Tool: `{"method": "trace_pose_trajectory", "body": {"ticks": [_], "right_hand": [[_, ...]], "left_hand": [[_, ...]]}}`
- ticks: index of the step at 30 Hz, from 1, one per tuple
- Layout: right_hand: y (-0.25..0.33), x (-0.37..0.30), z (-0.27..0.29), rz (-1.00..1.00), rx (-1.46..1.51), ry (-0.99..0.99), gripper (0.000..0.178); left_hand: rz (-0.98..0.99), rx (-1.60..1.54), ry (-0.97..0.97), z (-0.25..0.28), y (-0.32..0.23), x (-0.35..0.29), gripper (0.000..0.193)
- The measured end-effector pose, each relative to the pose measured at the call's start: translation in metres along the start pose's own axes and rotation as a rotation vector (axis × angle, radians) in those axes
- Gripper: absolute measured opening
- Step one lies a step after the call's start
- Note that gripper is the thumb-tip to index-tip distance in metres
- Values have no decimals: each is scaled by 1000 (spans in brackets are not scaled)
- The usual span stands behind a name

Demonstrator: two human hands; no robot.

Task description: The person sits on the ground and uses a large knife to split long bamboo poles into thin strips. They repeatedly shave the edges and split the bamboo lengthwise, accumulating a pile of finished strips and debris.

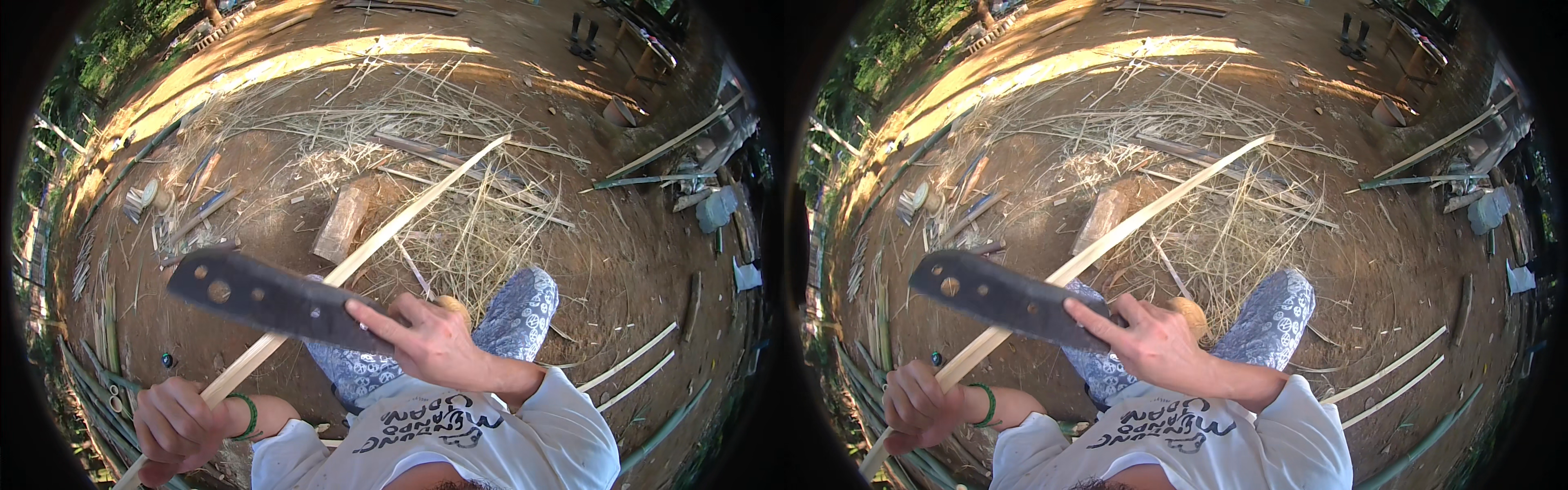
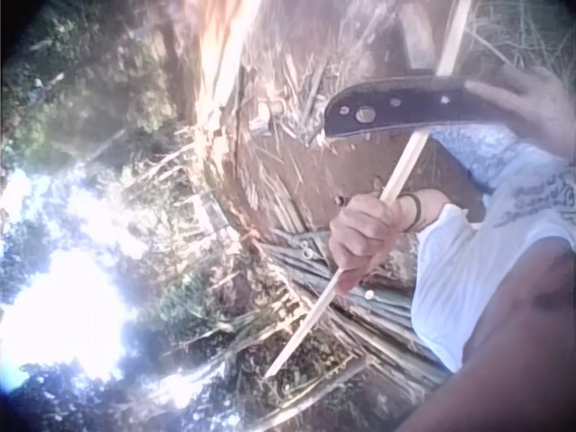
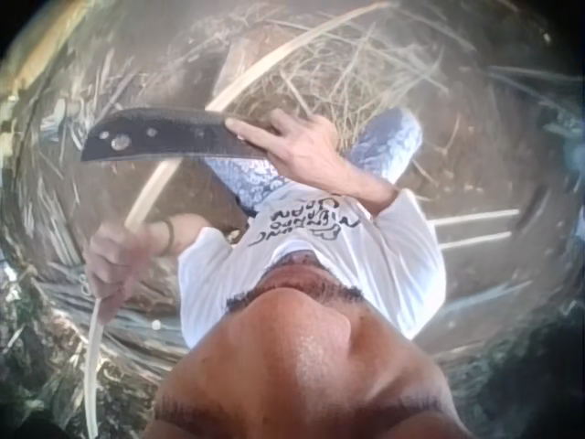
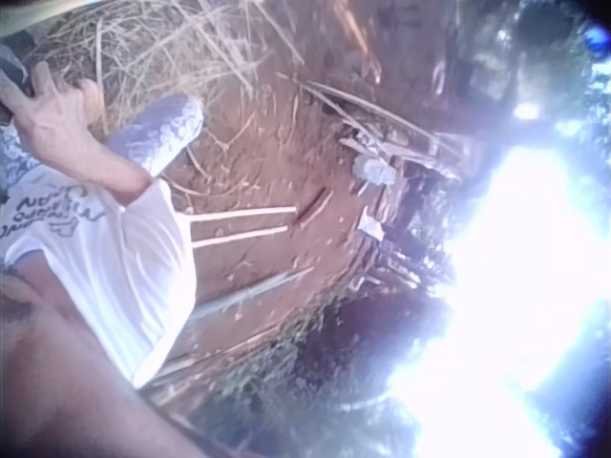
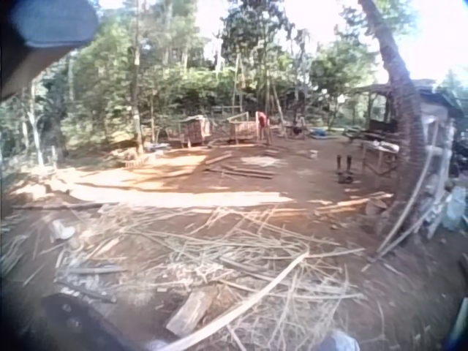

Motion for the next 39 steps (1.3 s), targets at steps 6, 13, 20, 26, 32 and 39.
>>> {"method": "trace_pose_trajectory", "body": {"ticks": [6, 13, 20, 26, 32, 39], "right_hand": [[-43, -15, 5, -311, -74, 76, 72], [-32, -20, 13, -195, -30, 67, 74], [-153, -30, 6, -438, -199, -31, 68], [-78, -24, 9, -255, -80, 88, 69], [-235, -30, -20, -666, -295, 182, 66], [-380, -67, -18, -787, -255, -268, 45]], "left_hand": [[-15, 7, 39, -9, 0, -1, 54], [-4, -49, 68, -21, 14, 5, 54], [28, -55, 53, -18, 13, 0, 54], [34, -16, 46, -11, 8, 1, 53], [106, 105, 189, -10, 9, -3, 48], [-29, 279, -400, 37, -20, -24, 48]]}}
Point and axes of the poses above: each hand's wrist, its own x-axis towards the middle knuckle, its own z-axis out of the back of the hand, y = z × x, the point moved 6 cm from there along x, towards the middle knuckle, and after that the axes turned 2 degrees about -z, right-handed, at the moved point
